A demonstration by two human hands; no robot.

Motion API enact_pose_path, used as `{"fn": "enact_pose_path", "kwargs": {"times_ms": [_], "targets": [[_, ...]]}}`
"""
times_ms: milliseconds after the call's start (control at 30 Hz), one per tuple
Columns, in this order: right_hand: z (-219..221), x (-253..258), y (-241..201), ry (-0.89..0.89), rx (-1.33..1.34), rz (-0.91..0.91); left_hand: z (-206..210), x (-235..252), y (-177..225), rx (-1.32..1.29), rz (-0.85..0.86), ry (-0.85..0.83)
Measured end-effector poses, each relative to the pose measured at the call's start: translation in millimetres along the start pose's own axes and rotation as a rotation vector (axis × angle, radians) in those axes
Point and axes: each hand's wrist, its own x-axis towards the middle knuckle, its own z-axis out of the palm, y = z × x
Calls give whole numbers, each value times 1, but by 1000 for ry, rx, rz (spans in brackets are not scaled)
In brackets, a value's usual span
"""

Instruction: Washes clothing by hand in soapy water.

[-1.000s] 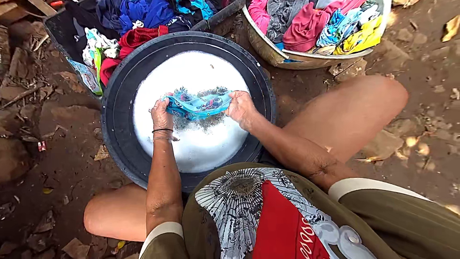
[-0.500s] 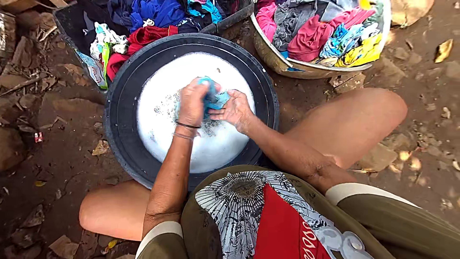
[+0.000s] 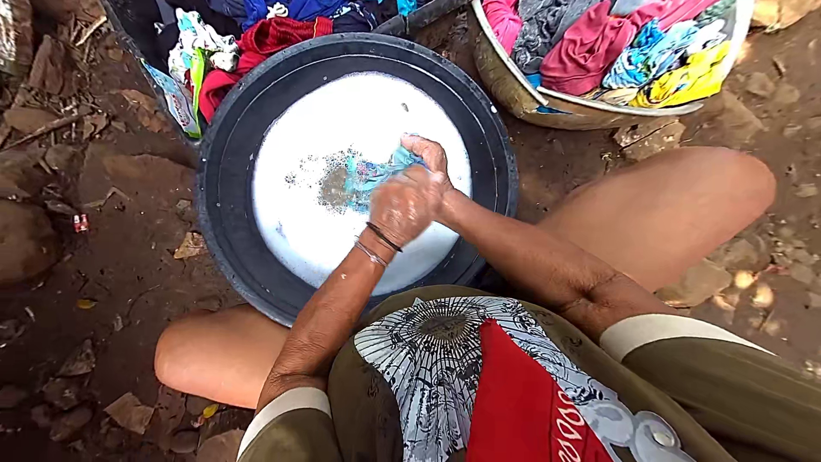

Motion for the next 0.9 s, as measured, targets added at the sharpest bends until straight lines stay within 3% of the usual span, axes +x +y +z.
{"fn": "enact_pose_path", "kwargs": {"times_ms": [33,133,200,267,333,400,533,667,800,900], "targets": [[-4,-2,0,-21,-33,-24,3,-3,1,-14,15,-7],[4,-20,-11,-71,-26,8,-12,12,-29,34,-329,-352],[10,-29,-12,-105,16,-24,-17,17,-41,48,-438,-402],[13,-21,-10,-88,129,-48,-31,19,-37,-12,-453,-227],[12,-11,-12,-180,208,-81,-52,26,-29,-249,-358,68],[12,-8,-13,-295,226,-130,-73,37,-16,-536,-227,224],[14,-11,-8,-449,64,-277,-103,51,10,-822,-85,357],[4,-7,2,-438,-198,-306,-129,57,12,-912,-67,491],[-22,-2,12,-486,-557,-354,-146,57,-6,-982,-51,651],[-45,3,1,-558,-699,-499,-154,56,-44,-901,-158,792]]}}
